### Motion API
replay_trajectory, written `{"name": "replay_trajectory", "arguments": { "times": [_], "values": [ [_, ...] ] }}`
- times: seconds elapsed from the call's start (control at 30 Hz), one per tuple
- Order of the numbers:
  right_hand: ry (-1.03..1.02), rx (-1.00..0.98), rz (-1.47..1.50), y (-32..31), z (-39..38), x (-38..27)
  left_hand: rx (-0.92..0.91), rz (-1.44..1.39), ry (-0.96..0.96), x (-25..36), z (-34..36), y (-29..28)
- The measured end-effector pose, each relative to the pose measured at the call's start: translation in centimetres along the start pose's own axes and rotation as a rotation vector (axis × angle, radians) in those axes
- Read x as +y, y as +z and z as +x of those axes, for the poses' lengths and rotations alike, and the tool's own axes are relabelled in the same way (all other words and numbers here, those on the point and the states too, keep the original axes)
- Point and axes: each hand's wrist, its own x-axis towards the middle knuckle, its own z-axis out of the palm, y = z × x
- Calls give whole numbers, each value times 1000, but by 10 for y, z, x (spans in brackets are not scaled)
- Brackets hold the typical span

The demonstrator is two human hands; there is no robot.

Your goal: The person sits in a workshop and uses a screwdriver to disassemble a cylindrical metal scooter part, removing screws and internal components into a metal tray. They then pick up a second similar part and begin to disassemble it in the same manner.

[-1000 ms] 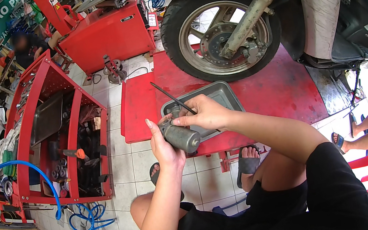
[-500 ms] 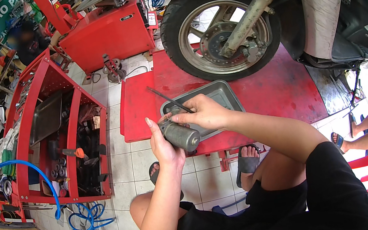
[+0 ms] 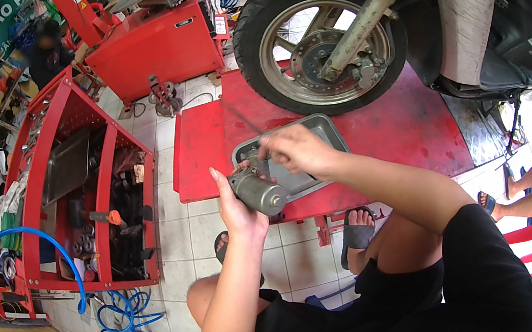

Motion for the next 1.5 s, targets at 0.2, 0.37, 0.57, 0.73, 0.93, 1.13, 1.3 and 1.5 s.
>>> {"name": "replay_trajectory", "arguments": {
  "times": [0.2,0.37,0.57,0.73,0.93,1.13,1.3,1.5],
  "values": [
    [-338,15,-283,-17,-20,-22,-19,-206,-223,6,1,-5],
    [-408,50,-234,-11,-40,-37,-20,-221,-243,7,0,-5],
    [-550,-50,-376,-10,-50,-43,-3,-212,-254,6,-2,-3],
    [-611,-97,-273,-2,-53,-36,-18,-218,-248,7,1,-8],
    [-765,-96,-424,-1,-47,-29,-8,-230,-258,3,0,-9],
    [-855,-83,-468,5,-43,-28,25,-171,-191,1,-3,-3],
    [-888,45,-590,14,-51,-32,9,-113,-162,-7,6,-23],
    [-639,140,-735,27,-48,-38,259,-212,-248,-15,0,-13]
  ]
}}
